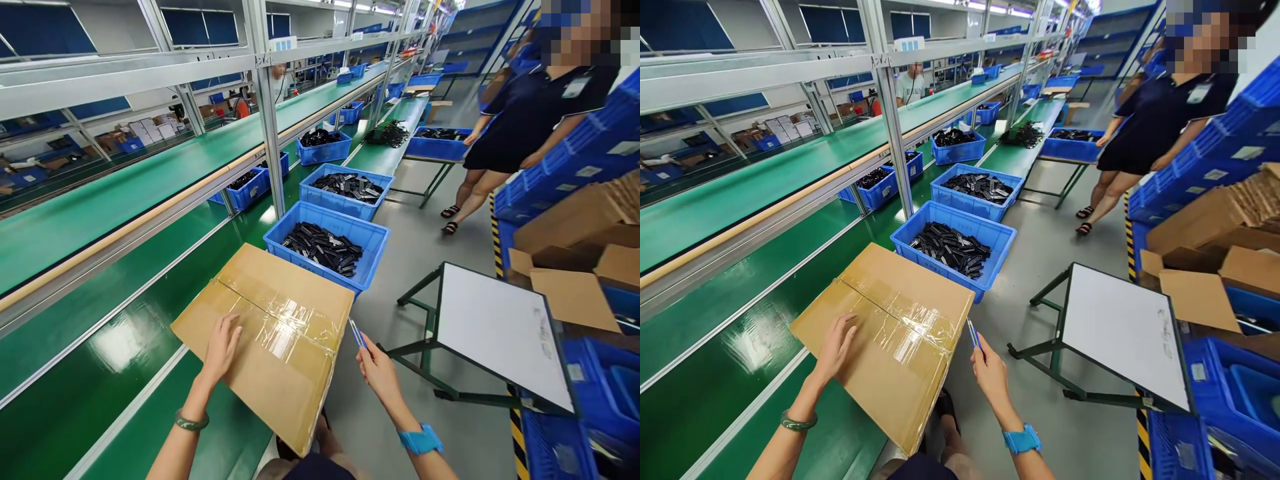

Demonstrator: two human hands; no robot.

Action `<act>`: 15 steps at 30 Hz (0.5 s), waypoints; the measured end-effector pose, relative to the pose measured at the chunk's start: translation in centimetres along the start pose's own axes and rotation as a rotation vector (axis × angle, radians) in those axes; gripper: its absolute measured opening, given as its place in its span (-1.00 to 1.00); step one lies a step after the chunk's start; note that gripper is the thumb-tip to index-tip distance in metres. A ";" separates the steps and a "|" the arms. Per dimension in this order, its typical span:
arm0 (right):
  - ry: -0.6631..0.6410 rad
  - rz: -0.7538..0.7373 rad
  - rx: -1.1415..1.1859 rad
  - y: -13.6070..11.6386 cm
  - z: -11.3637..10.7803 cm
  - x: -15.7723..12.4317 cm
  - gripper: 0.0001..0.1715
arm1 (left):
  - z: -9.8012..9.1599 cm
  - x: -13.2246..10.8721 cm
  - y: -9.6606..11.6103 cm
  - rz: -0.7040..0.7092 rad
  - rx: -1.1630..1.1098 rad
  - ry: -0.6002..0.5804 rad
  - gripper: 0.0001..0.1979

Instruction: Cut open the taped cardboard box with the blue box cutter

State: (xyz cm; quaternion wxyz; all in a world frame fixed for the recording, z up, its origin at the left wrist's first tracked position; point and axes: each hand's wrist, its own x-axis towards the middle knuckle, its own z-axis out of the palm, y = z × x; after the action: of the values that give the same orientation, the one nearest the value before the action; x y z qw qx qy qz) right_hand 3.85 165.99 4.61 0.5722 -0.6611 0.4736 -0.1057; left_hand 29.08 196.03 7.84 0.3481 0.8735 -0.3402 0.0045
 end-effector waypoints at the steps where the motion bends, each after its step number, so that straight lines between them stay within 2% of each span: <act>1: -0.009 -0.008 -0.043 0.1 0.1 0.2 0.25 | -0.3 -0.4 -0.4 -0.016 0.001 0.004 -0.52; 5: -0.059 -0.003 -0.133 0.1 -0.3 0.7 0.10 | -1.1 -2.1 -1.2 -0.062 0.007 0.034 -0.54; 8: -0.119 0.030 -0.195 -0.5 -0.6 -0.2 -0.06 | -1.4 -3.2 -1.4 -0.057 0.016 0.029 -0.55; 11: -0.169 0.061 -0.272 -1.1 -0.5 -2.5 -0.17 | -1.7 -3.7 -1.3 -0.027 0.028 0.012 -0.56; 15: -0.202 0.076 -0.352 -0.9 0.3 -6.3 -0.20 | -2.4 -3.7 -0.8 0.021 0.046 0.000 -0.56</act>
State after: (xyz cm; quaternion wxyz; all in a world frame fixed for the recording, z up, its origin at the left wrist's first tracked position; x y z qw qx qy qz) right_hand 1.16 170.78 7.85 0.4959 -0.7398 0.4497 0.0674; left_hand 27.27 200.11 8.26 0.3281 0.8776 -0.3493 0.0159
